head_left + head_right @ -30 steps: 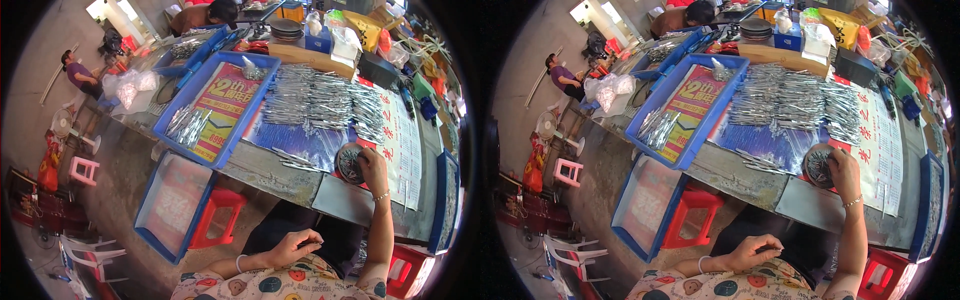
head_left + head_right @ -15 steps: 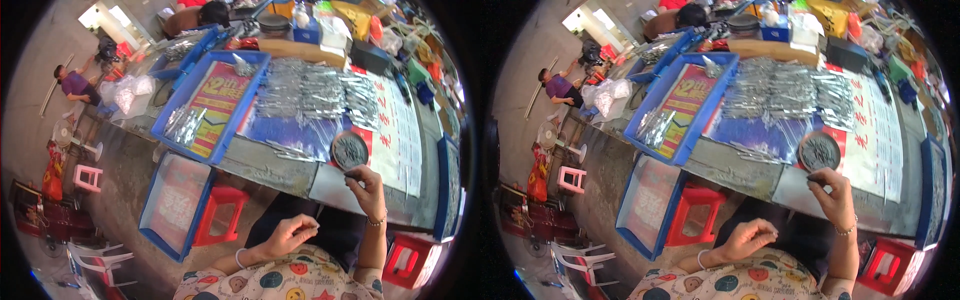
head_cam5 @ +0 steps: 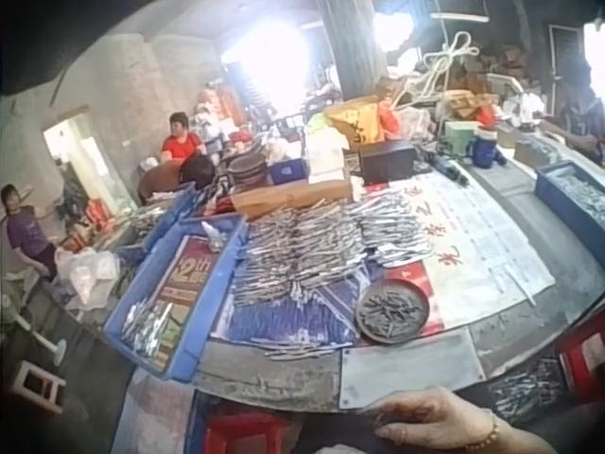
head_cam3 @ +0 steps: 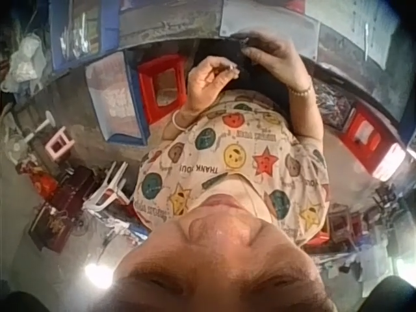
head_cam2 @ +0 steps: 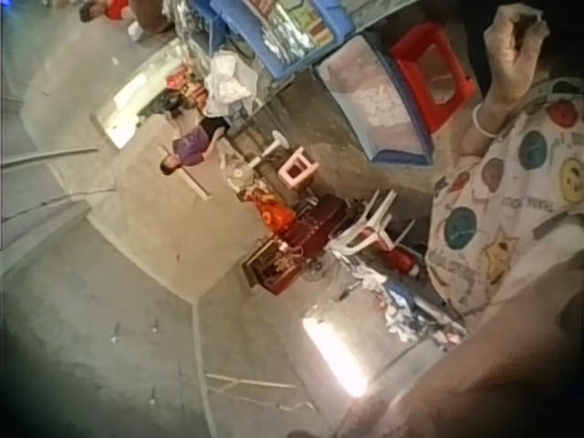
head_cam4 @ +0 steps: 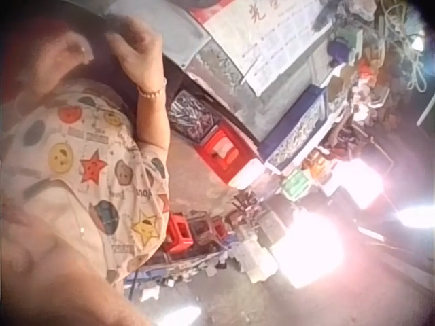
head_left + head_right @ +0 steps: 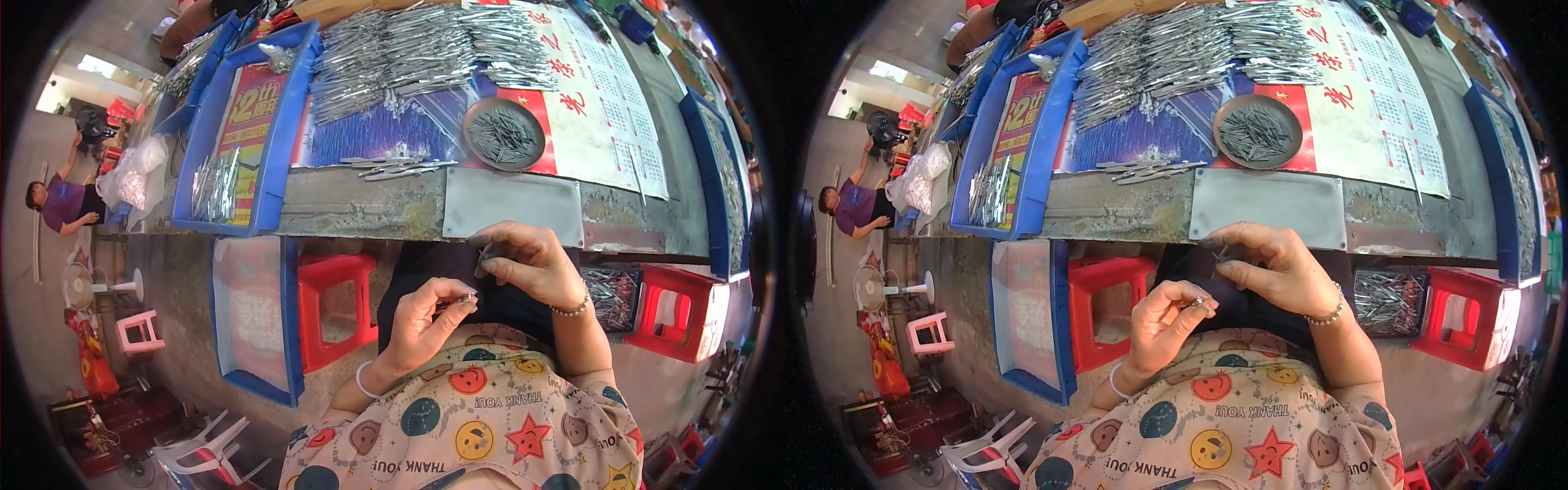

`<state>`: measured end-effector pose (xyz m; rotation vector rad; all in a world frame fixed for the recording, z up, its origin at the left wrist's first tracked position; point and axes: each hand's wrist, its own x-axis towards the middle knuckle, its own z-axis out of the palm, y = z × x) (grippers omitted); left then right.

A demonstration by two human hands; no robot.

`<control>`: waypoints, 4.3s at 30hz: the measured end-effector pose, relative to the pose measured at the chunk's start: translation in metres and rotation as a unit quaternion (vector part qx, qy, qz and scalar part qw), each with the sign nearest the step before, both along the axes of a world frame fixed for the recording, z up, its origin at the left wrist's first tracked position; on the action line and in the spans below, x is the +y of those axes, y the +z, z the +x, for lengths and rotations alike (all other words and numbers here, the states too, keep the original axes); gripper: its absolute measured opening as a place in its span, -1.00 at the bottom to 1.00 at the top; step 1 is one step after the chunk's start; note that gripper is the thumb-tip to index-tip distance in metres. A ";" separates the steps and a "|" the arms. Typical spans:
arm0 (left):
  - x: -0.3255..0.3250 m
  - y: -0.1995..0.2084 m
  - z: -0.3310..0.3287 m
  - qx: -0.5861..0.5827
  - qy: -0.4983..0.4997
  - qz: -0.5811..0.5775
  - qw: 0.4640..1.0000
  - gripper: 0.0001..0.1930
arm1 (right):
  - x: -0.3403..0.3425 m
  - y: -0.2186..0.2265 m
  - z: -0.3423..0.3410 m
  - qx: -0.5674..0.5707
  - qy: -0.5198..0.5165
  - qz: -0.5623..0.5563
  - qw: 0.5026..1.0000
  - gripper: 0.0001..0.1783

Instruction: Manually assembling small metal components on a workbench in a workshop setting.

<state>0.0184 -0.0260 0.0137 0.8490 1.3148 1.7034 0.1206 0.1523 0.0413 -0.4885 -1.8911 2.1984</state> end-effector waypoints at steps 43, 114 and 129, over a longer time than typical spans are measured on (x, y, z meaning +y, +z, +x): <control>0.001 -0.006 -0.005 -0.231 -0.115 -0.082 0.963 -0.86 | -0.016 -0.019 0.007 0.038 0.022 -0.190 0.981 -0.81; 0.062 0.040 -0.032 0.492 0.010 -0.121 0.862 -0.86 | 0.046 -0.032 0.062 0.068 -0.339 0.062 0.936 -0.93; 0.236 0.063 -0.092 0.540 0.000 0.030 0.841 -0.91 | 0.065 -0.051 0.064 0.104 -0.331 0.319 0.882 -0.87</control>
